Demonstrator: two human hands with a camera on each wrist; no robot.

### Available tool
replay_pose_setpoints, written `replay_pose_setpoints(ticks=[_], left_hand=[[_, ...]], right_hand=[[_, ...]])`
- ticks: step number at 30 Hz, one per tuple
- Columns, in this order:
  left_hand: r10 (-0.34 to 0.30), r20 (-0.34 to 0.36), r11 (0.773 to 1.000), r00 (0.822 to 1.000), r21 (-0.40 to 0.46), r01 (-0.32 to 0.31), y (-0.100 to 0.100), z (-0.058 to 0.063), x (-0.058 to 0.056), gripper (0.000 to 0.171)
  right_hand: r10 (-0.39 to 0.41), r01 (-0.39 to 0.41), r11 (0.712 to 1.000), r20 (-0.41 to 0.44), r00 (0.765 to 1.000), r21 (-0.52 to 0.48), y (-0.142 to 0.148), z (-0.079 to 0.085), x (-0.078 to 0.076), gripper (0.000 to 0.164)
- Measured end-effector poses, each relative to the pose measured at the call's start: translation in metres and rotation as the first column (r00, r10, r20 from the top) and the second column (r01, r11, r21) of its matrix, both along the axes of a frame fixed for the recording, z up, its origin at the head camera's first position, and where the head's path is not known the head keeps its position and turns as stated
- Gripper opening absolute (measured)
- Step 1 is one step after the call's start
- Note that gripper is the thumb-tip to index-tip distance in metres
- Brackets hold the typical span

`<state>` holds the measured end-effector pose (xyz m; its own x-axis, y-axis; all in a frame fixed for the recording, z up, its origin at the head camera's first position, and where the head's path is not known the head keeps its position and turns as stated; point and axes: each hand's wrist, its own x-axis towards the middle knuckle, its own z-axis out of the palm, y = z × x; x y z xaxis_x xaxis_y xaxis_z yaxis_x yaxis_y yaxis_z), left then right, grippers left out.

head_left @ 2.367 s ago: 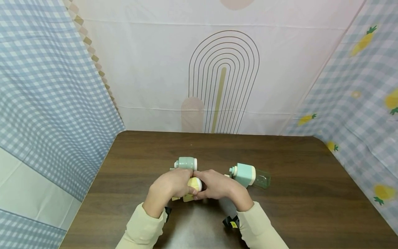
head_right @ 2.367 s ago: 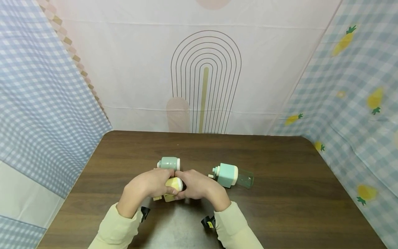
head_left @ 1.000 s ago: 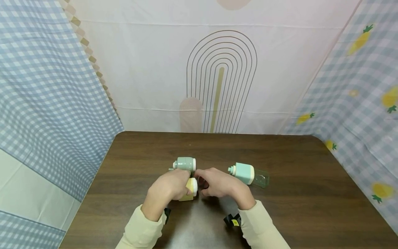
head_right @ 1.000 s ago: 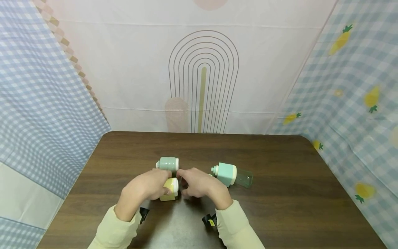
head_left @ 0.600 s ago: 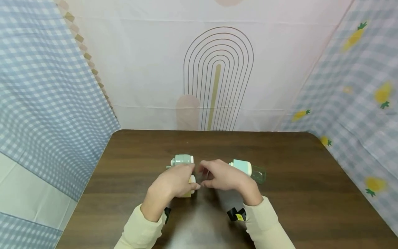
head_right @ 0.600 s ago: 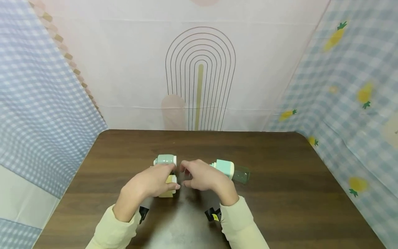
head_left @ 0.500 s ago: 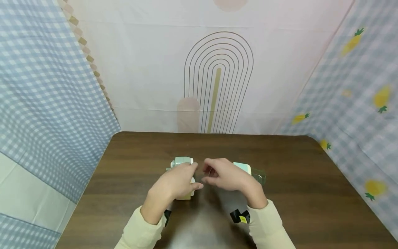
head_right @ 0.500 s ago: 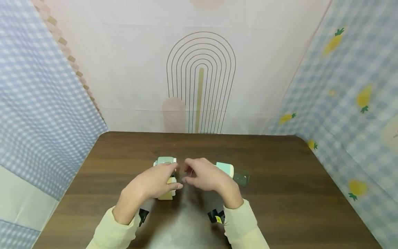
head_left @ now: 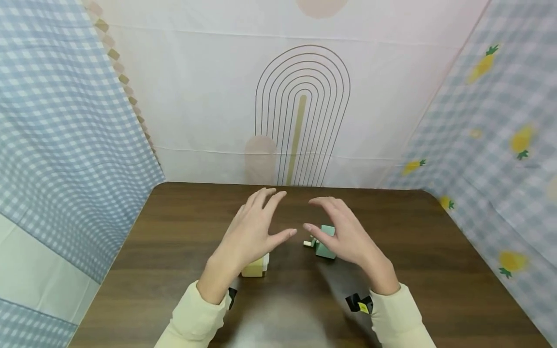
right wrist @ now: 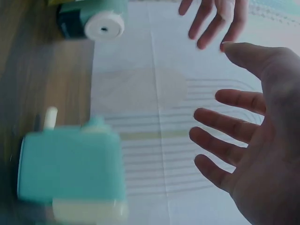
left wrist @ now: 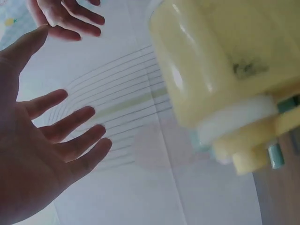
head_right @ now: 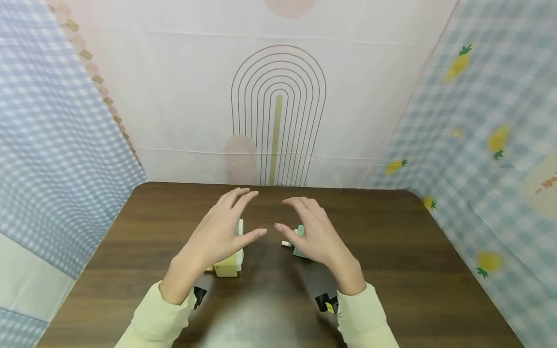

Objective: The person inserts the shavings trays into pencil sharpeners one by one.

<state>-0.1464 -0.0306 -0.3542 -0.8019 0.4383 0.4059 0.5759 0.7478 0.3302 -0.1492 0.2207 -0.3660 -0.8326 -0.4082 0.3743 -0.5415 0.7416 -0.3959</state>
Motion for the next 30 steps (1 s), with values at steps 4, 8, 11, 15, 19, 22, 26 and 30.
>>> replay_pose_setpoints(ticks=[4, 8, 11, 15, 19, 22, 26, 30], left_hand=[[-0.028, 0.044, 0.999, 0.999, -0.015, 0.029, 0.011, 0.000, 0.002, 0.082], [-0.035, 0.099, 0.998, 0.994, -0.044, 0.040, 0.031, 0.001, 0.005, 0.077], [-0.015, 0.161, 0.997, 0.987, -0.071, 0.027, 0.048, -0.002, 0.006, 0.071], [0.004, 0.264, 0.994, 0.965, -0.105, 0.025, 0.069, -0.006, 0.009, 0.071], [-0.007, 0.313, 0.989, 0.950, -0.137, 0.053, 0.093, -0.012, 0.005, 0.073], [-0.032, 0.308, 0.986, 0.951, -0.144, 0.079, 0.109, -0.019, -0.001, 0.074], [-0.051, 0.314, 0.984, 0.948, -0.146, 0.101, 0.125, -0.030, -0.008, 0.075], [-0.051, 0.319, 0.987, 0.946, -0.130, 0.097, 0.132, -0.042, -0.010, 0.075]], right_hand=[[-0.011, 0.011, 0.999, 0.007, 1.000, 0.036, 0.018, -0.003, 0.000, 0.062], [-0.012, 0.010, 0.998, 0.030, 0.999, 0.064, 0.039, -0.006, 0.001, 0.066], [-0.009, 0.003, 0.996, 0.069, 0.998, 0.087, 0.053, -0.009, 0.003, 0.070], [0.004, -0.022, 0.993, 0.152, 0.988, 0.119, 0.069, -0.012, 0.006, 0.076], [-0.009, -0.016, 0.993, 0.214, 0.977, 0.116, 0.087, -0.020, 0.008, 0.076], [-0.039, 0.018, 0.996, 0.226, 0.973, 0.092, 0.098, -0.028, 0.010, 0.075], [-0.077, 0.070, 0.997, 0.250, 0.965, 0.036, 0.109, -0.041, 0.014, 0.074], [-0.132, 0.133, 0.991, 0.263, 0.956, 0.014, 0.115, -0.052, 0.015, 0.072]])
